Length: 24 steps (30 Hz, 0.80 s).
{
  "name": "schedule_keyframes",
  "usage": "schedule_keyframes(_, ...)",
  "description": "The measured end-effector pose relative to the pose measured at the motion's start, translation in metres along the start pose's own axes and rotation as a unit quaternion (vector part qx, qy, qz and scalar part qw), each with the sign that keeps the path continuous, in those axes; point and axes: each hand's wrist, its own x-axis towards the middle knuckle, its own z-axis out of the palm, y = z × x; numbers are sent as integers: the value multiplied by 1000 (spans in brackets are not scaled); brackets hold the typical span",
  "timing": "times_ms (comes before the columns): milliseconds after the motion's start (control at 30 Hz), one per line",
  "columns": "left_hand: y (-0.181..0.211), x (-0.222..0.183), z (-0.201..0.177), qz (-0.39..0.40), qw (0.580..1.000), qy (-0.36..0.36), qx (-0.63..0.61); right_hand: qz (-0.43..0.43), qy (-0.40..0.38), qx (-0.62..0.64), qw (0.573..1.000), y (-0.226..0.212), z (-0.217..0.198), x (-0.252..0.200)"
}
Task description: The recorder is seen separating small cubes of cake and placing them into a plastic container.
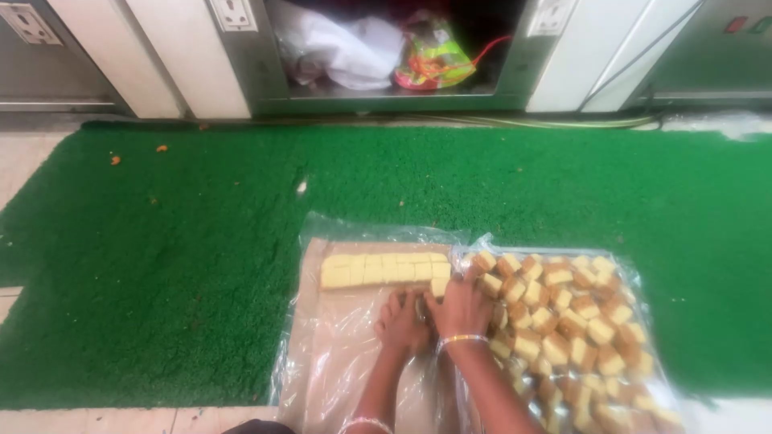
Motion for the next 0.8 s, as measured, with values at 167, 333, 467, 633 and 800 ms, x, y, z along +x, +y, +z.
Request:
schedule_keyframes(167,5,-10,-15,-5,999,-7,-41,-32,73,-18,997,0,14,2)
schedule_keyframes(333,8,-15,-26,-6,998,-18,-54,-2,43,16,999,0,7,-1)
schedule_keyframes(467,-6,0,-6,9,999,-3,-52,-10,50,7,999,-3,3,-1)
schedule_keyframes(633,2,-7,-19,1,998,-5,-59,-16,61,-30,998,-3,10,-1)
schedule_keyframes(800,-7,0,-10,10,998,-7,-59,-33,96,-60,993,-5,18,-2)
